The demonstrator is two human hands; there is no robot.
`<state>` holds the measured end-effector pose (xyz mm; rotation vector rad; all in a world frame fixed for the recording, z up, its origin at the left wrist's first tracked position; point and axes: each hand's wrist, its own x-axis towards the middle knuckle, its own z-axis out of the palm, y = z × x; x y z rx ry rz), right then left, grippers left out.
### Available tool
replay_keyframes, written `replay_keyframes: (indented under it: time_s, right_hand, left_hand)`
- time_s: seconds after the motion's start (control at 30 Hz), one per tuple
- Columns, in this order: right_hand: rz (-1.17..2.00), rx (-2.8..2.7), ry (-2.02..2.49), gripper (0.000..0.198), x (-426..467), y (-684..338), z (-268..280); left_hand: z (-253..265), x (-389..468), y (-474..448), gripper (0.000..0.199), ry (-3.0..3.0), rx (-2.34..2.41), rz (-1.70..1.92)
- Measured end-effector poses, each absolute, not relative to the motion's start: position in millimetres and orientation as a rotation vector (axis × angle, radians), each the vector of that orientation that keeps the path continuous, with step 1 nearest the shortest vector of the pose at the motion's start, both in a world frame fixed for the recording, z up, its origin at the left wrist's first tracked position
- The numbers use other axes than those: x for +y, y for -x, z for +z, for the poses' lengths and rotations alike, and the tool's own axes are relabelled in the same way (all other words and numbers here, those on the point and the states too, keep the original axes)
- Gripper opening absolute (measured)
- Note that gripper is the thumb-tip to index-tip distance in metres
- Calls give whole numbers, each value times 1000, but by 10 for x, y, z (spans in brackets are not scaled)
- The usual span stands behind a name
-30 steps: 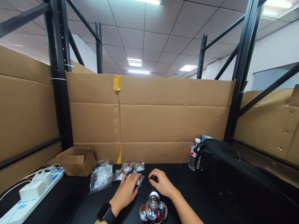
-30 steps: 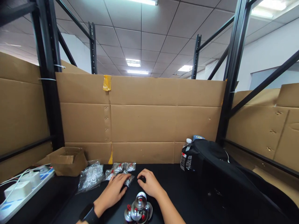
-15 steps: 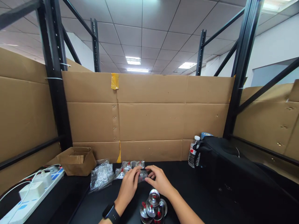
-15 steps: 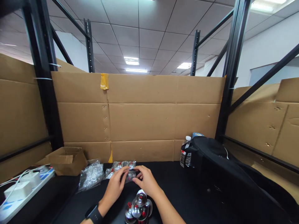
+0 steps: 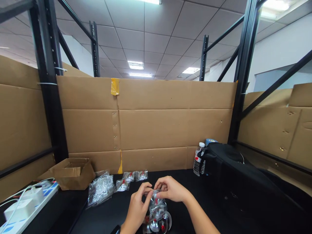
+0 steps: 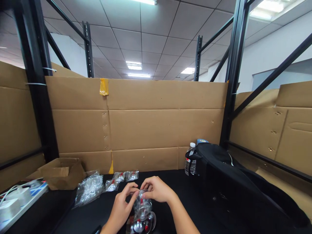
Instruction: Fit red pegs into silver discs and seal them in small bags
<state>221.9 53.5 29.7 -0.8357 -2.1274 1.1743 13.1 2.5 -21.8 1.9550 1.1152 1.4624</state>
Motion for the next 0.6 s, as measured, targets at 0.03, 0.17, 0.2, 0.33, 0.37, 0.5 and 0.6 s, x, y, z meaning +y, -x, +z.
replay_keyframes:
  time_s: [0.03, 0.17, 0.2, 0.33, 0.37, 0.5, 0.6]
  right_hand:
    - [1147, -2116, 857, 30, 550, -2211, 274]
    - [1121, -2043, 925, 31, 581, -2236, 265]
    - [1130, -2029, 917, 32, 584, -2250, 275]
    - [1273, -1960, 814, 36, 589, -2280, 311]
    - [1309, -1935, 796, 36, 590, -2280, 315]
    - [1383, -1810, 761, 38, 599, -2267, 321]
    - [1396, -1724, 735, 39, 605, -2248, 324]
  left_hand:
    - [-224, 23, -130, 23, -1953, 1103, 1443]
    - [-256, 34, -98, 62, -1987, 1117, 1297]
    - [-266, 40, -89, 69, -1990, 1133, 1255]
    - [-303, 57, -73, 65, -1993, 1076, 1111]
    - [-308, 58, -74, 63, -2000, 1059, 1091]
    - [-319, 62, -81, 61, -2007, 1048, 1087]
    - [-313, 67, -78, 54, -1997, 1019, 1098]
